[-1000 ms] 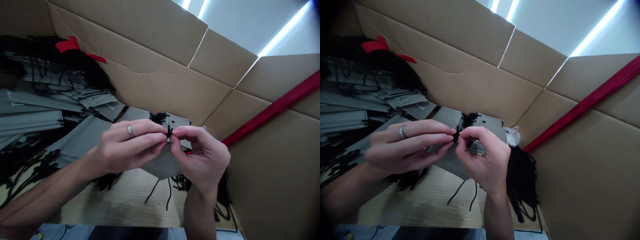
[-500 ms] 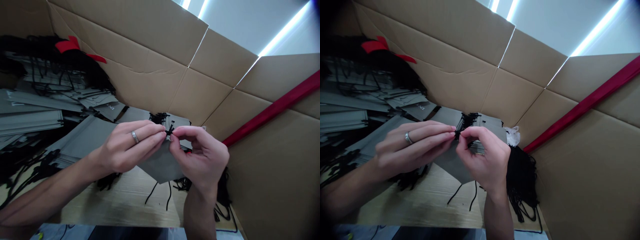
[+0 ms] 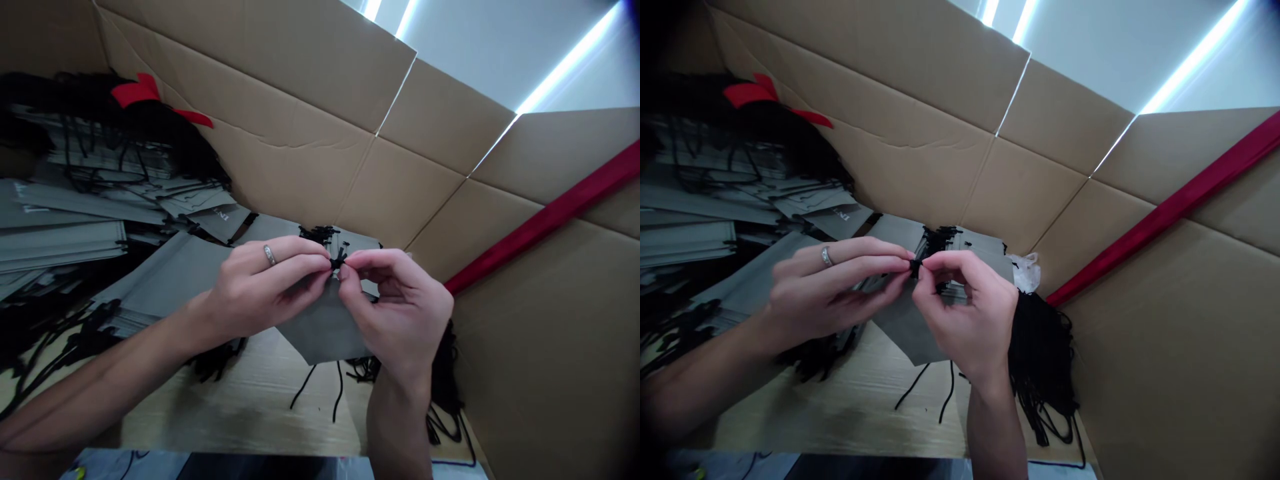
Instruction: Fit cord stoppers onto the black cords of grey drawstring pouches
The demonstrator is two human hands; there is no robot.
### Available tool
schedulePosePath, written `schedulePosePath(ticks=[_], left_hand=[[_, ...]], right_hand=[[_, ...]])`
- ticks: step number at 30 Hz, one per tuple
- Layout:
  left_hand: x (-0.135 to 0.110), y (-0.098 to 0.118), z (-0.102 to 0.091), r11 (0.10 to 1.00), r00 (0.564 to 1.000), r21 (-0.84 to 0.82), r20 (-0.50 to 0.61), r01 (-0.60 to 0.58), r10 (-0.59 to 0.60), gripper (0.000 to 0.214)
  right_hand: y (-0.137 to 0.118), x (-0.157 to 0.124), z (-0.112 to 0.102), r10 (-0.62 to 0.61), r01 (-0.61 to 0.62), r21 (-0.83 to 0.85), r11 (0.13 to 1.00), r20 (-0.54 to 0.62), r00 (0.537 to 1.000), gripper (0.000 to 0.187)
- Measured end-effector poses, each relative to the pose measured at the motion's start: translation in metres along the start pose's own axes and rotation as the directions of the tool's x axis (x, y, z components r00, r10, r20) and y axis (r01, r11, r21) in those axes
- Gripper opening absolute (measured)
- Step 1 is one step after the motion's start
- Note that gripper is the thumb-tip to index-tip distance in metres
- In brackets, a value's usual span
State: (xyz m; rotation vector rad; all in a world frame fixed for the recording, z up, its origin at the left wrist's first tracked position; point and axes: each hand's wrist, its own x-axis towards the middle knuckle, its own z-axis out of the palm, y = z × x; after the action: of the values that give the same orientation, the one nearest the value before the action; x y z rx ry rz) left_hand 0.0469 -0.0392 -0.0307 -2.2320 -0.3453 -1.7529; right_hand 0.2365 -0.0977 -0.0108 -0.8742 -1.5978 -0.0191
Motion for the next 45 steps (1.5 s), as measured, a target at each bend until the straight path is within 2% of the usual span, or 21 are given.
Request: schedulePosePath(ticks=[5,12,19,22,24,25,27,28,30,32,34,36,39,45], left_hand=[[0.000,0.004,-0.005,1.000,1.000,0.018,-0.009,-0.016,0.016,0.017],[0.006,0.012,-0.010,0.958,0.985,-0.233,0.004,0.169,-0.173,0.015],[0.010,0.010,-0.008,0.886,0.965,-0.386,0.054,0.256,-0.255,0.013],[0.010,0.006,-0.010,0.837,0.951,-0.458,0.079,0.300,-0.298,0.022],[0.012,0.003,-0.013,0.796,0.925,-0.473,0.179,0.379,-0.334,0.032],[0.013,0.001,-0.015,0.778,0.905,-0.464,0.258,0.423,-0.338,0.031],[0.015,-0.004,-0.019,0.766,0.858,-0.429,0.415,0.479,-0.303,0.014],[0.017,-0.006,-0.021,0.772,0.845,-0.415,0.456,0.481,-0.280,0.009],[0.019,-0.008,-0.023,0.804,0.844,-0.382,0.473,0.456,-0.254,0.016],[0.021,-0.007,-0.024,0.849,0.860,-0.339,0.457,0.404,-0.227,0.016],[0.021,-0.005,-0.024,0.878,0.867,-0.319,0.463,0.357,-0.184,0.017],[0.021,-0.003,-0.024,0.887,0.869,-0.320,0.469,0.333,-0.157,0.019],[0.019,-0.003,-0.024,0.893,0.871,-0.319,0.470,0.318,-0.143,0.020],[0.023,-0.004,-0.032,0.885,0.855,-0.350,0.510,0.308,-0.096,0.024]], right_hand=[[0.000,-0.001,-0.001,-0.070,0.070,-0.028,0.997,0.018,0.997,0.016],[0.002,0.000,0.000,-0.148,0.148,-0.019,0.989,-0.016,0.989,0.020],[0.002,0.003,-0.001,-0.223,0.223,-0.002,0.975,-0.036,0.974,0.026],[0.001,0.004,0.001,-0.266,0.267,0.015,0.964,-0.055,0.963,0.027],[0.001,0.005,0.003,-0.292,0.293,-0.008,0.956,-0.083,0.953,0.028],[0.001,0.006,0.003,-0.306,0.305,-0.029,0.952,-0.097,0.947,0.029],[0.001,0.006,0.002,-0.329,0.323,-0.063,0.944,-0.105,0.939,0.030],[0.002,0.007,0.001,-0.327,0.322,-0.066,0.945,-0.091,0.941,0.028],[0.004,0.007,-0.005,-0.274,0.273,-0.015,0.962,-0.025,0.962,0.025],[0.006,0.008,-0.014,-0.187,0.179,0.081,0.981,0.101,0.977,0.036],[0.007,0.009,-0.022,-0.145,0.115,0.129,0.985,0.259,0.955,0.046],[0.008,0.010,-0.029,-0.143,0.107,0.118,0.987,0.361,0.922,0.036],[0.008,0.011,-0.033,-0.122,0.091,0.097,0.991,0.385,0.915,0.019],[0.012,0.012,-0.033,-0.125,0.060,0.186,0.981,0.365,0.923,0.016]])
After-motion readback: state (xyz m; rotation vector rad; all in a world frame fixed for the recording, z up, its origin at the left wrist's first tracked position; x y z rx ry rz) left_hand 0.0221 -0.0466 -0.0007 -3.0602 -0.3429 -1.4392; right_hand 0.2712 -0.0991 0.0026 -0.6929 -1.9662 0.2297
